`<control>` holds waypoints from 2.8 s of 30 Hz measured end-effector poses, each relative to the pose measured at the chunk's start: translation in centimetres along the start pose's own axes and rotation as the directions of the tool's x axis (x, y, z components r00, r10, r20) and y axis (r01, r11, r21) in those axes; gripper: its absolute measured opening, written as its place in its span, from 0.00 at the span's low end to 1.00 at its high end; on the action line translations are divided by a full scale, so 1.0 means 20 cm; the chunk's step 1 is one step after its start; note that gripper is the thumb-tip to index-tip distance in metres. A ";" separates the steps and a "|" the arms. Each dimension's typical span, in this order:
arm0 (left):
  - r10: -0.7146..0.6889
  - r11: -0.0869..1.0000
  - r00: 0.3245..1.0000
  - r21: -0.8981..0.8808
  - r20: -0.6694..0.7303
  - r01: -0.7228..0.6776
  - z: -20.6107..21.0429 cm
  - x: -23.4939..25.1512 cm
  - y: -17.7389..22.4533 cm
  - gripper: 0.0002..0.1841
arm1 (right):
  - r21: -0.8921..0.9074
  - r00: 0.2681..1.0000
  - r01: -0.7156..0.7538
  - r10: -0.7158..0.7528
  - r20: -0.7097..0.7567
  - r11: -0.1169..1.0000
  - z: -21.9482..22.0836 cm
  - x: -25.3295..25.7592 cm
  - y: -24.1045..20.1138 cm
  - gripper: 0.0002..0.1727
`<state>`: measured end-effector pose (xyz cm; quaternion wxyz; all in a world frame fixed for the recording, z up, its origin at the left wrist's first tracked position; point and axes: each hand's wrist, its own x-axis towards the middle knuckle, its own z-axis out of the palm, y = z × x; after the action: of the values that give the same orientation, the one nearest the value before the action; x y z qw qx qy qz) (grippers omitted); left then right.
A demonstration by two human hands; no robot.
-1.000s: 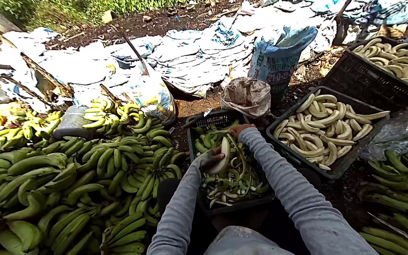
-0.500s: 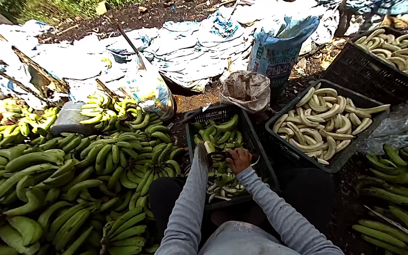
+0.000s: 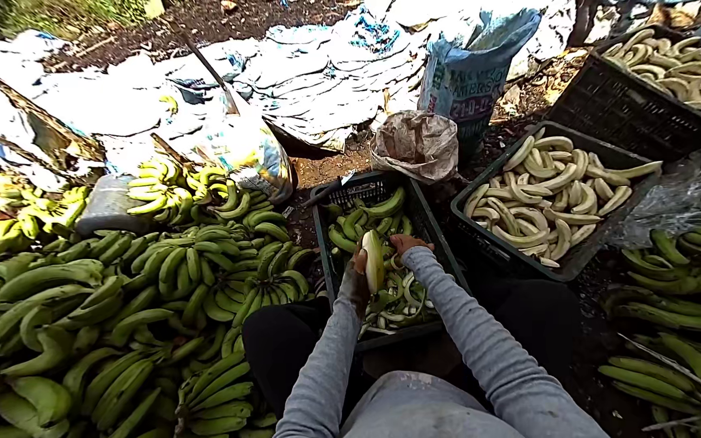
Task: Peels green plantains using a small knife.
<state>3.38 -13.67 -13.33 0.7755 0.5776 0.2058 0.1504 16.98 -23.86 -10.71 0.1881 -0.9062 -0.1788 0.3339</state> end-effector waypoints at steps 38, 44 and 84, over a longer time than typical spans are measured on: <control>-0.602 -0.236 0.781 0.972 -0.163 0.020 -0.14 0.41 -0.54 0.23 | -0.141 0.896 -0.087 0.140 0.422 0.986 -0.04 -0.07 0.40 0.37; -0.761 -0.338 0.641 0.906 -0.103 -0.256 -0.18 0.40 -0.63 0.28 | -0.147 0.899 -0.077 0.132 0.419 0.986 -0.13 -0.06 0.33 0.37; -0.299 0.953 0.896 -0.158 -0.327 0.260 -0.01 0.15 -0.12 0.31 | 0.149 0.999 0.046 -0.042 -0.032 0.988 0.30 -0.35 0.15 0.27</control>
<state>5.99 -12.79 -16.10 0.7713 0.4624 0.4116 0.1480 8.57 -28.27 -12.48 0.2657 -0.8900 -0.1705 0.3289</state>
